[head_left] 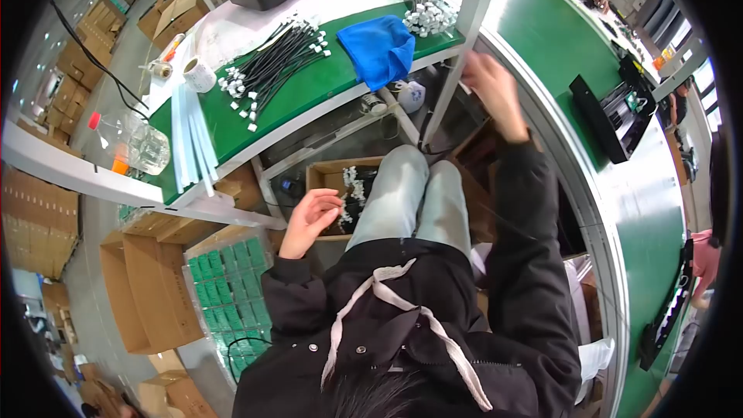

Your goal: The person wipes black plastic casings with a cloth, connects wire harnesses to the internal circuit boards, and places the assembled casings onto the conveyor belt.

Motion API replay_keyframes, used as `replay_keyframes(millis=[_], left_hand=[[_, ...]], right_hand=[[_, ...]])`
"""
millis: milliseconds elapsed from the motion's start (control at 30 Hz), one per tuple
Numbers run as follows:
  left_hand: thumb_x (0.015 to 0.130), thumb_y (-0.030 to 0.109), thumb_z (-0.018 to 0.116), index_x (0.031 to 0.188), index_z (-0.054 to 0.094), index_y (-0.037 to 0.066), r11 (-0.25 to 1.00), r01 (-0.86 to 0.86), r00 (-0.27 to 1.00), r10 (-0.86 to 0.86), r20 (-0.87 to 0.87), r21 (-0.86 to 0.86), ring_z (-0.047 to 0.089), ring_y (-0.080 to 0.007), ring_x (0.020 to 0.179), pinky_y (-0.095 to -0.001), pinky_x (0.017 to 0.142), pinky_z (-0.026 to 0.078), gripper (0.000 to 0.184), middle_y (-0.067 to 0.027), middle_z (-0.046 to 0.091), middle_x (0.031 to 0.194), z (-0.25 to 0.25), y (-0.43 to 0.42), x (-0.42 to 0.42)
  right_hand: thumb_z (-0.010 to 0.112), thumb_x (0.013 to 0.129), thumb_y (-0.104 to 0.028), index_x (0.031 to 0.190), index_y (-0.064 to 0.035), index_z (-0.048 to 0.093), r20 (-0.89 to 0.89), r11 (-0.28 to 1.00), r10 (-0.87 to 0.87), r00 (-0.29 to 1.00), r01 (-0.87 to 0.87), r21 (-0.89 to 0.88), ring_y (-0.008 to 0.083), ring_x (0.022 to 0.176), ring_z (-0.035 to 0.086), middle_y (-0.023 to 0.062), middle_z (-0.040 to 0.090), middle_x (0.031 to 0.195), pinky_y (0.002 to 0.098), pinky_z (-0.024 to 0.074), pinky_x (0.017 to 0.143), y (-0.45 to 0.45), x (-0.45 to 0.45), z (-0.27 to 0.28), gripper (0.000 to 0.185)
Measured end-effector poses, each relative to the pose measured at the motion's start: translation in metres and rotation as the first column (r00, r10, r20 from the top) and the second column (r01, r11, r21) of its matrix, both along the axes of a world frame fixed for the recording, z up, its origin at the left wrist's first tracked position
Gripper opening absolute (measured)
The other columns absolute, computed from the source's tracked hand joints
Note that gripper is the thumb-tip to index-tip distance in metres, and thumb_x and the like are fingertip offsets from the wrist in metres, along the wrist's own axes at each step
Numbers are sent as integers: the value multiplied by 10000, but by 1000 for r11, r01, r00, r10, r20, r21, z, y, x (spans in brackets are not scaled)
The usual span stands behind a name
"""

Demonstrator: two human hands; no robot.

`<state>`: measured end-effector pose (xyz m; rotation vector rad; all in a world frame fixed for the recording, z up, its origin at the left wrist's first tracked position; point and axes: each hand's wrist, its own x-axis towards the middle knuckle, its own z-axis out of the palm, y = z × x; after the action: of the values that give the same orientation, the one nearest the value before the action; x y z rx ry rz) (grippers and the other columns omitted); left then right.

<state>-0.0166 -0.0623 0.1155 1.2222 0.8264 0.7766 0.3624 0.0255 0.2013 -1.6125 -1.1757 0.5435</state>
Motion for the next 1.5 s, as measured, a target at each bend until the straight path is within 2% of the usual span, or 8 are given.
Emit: replay_keyframes(millis=[300,367,467,567,700,800,1100,1500], left_hand=[[851,18,563,1122,507,14,830,-417,843,506,-184,371,570,-142,906,-267,803,446,276,-58,589,981,58,-19,-107],[856,11,560,1123,502,12,648,-526,722,682,-112,551,554,-138,913,-271,803,447,273,-47,577,966,78,-3,-126],[810,89,629,1163,422,-17,208,-332,374,924,-74,920,506,-223,988,-326,808,433,423,-143,510,1087,97,53,-159],[729,311,743,1326,228,-100,-39,163,-202,977,72,986,418,-398,1108,-446,852,410,888,-312,390,1187,114,115,-181],[569,519,793,1361,10,-119,-4,-92,-590,805,-51,996,402,-542,1059,-523,876,363,1283,-442,371,1082,117,180,-201],[513,434,853,1337,134,-105,-113,-438,-444,890,-106,892,448,-489,1055,-507,888,369,1219,-407,406,1120,112,208,-249],[552,256,854,1245,464,38,-360,65,40,933,358,931,498,-307,999,-418,851,433,824,-136,529,1079,157,114,-145],[484,4,753,1239,529,86,267,93,559,783,-272,959,517,-284,931,-376,815,452,791,-128,465,1030,134,-29,-25]], right_hand=[[636,656,-411,830,50,658,363,983,49,931,20,-184,339,862,633,244,644,850,385,489,757,130,-52,-16,493],[637,696,-361,854,30,643,-23,984,157,987,-154,91,248,804,634,153,649,809,361,485,714,141,-54,-16,421],[609,807,-241,951,-35,573,-739,922,379,557,-295,251,156,793,606,37,609,872,299,488,702,91,-80,33,254],[582,839,-240,957,-23,563,-784,859,505,361,-294,418,154,813,608,51,618,896,315,510,735,57,-91,48,248],[561,855,-162,977,1,552,-850,805,520,83,-379,455,170,815,622,76,625,926,289,519,756,8,-104,41,204],[557,847,-125,1018,44,541,-899,836,438,20,-376,399,180,823,633,106,632,947,298,523,766,-22,-117,28,241],[466,878,-174,1182,63,459,-907,815,351,-233,-401,418,248,977,600,164,593,1102,373,470,889,-58,-142,-10,385],[403,928,-239,1253,46,416,-760,752,339,-555,-326,573,279,1059,565,179,550,1194,404,414,967,-112,-182,1,433]])
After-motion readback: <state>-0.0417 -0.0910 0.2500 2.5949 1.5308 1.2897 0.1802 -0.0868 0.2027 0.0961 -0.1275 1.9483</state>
